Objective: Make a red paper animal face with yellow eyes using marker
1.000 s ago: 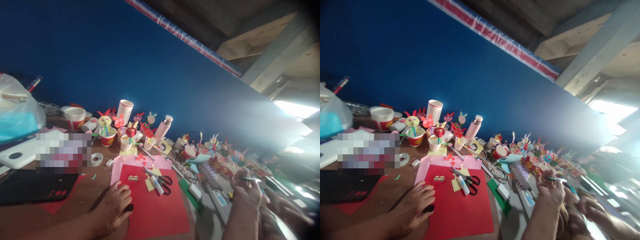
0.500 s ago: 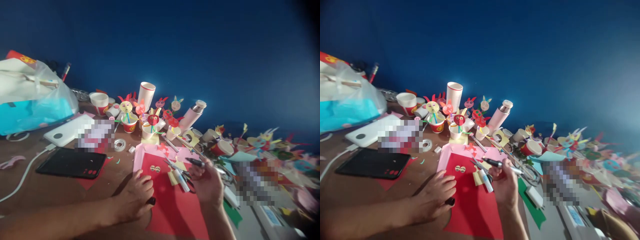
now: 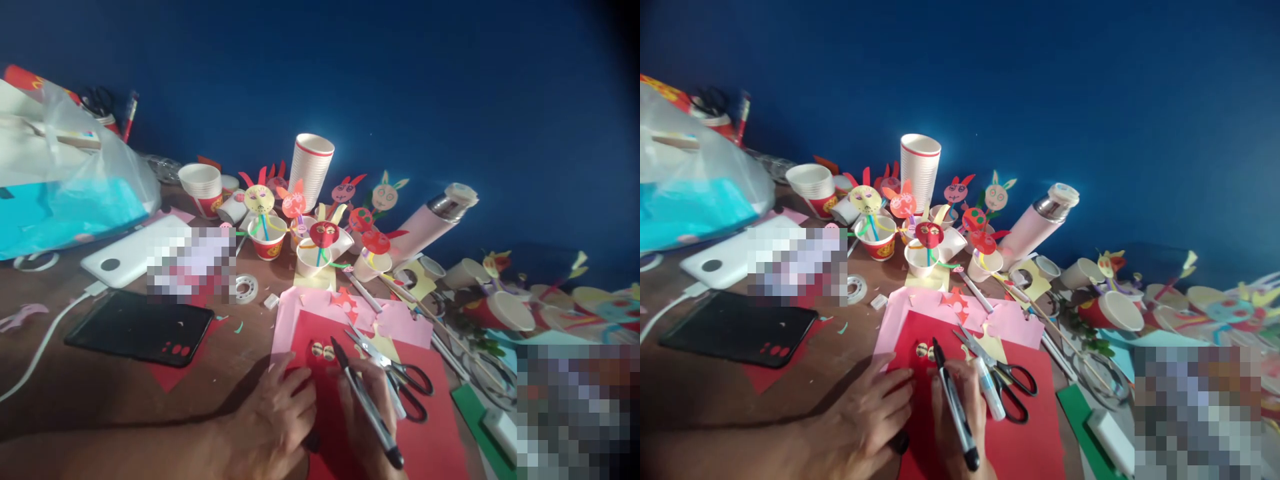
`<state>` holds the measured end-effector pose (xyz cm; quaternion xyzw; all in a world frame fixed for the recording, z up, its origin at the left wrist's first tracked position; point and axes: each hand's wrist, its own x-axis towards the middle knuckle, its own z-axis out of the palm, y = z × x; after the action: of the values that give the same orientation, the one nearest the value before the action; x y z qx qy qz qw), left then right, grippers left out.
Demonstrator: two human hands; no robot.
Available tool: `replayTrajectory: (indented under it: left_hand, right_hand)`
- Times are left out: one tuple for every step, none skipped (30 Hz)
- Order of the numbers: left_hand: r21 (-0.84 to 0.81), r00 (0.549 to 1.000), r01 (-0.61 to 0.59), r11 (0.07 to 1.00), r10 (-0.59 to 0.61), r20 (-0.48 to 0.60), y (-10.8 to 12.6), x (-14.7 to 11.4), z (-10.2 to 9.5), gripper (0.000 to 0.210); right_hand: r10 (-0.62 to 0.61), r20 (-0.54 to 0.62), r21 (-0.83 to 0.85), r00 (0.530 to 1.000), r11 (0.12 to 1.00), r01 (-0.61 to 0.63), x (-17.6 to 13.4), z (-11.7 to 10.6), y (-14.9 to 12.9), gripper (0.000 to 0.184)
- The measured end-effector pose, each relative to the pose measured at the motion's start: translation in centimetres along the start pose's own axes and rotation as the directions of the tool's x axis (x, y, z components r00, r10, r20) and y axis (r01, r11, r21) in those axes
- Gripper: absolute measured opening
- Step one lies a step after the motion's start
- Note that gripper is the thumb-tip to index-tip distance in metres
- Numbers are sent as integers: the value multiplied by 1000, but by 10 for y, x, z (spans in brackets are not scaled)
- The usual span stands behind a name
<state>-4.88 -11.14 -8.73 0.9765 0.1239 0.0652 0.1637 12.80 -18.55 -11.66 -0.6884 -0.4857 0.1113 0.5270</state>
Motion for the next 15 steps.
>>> replayTrajectory:
  left_hand:
    - [10,1000,1,1000,-1,-6,0,0,2,32]
    - [16,1000,13,1000,-12,-23,0,-1,5,33]
    - [20,998,31,999,-30,-48,0,-1,8,33]
    - [23,996,44,999,-42,-76,0,-2,11,33]
    - [31,993,49,998,-45,-107,-1,-2,14,33]
    - [40,990,42,998,-36,-139,-1,-2,16,34]
    - [54,985,30,998,-20,-172,-3,-1,19,33]
    - [71,978,18,997,-3,-210,-4,0,21,31]
    - [88,968,10,996,12,-250,-5,1,24,26]
    - [106,957,4,994,27,-289,-7,2,26,21]
    - [123,944,2,992,39,-327,-9,3,29,17]
    - [140,931,0,990,51,-363,-10,5,32,14]
    - [154,916,-1,988,62,-395,-12,6,36,14]
    - [166,900,-4,986,76,-428,-14,7,40,16]
    - [173,878,-11,985,92,-470,-15,9,43,19]
  right_hand:
    - [3,16,-22,1000,1000,-2,-2,3,1,12]
    - [6,33,-28,999,1000,-5,-3,5,1,11]
    - [4,36,-25,999,1000,-3,-4,7,0,10]
    - [-9,34,-12,999,1000,9,-5,9,0,9]
    - [-31,28,2,999,1000,31,-6,10,-1,9]
    - [-55,18,16,998,998,55,-7,10,-1,9]
    - [-80,8,29,997,996,80,-7,11,-1,9]
    - [-106,3,35,994,994,106,-8,10,0,9]
    - [-130,7,38,991,991,130,-8,10,1,10]
    - [-152,15,35,988,988,151,-8,10,2,10]
    - [-170,24,28,985,985,169,-9,9,4,11]
    - [-185,30,21,982,983,185,-9,9,5,11]
    - [-193,30,15,981,981,192,-10,8,7,12]
    - [-189,21,13,982,982,188,-10,8,8,13]
    - [-171,13,18,985,985,171,-11,8,9,15]
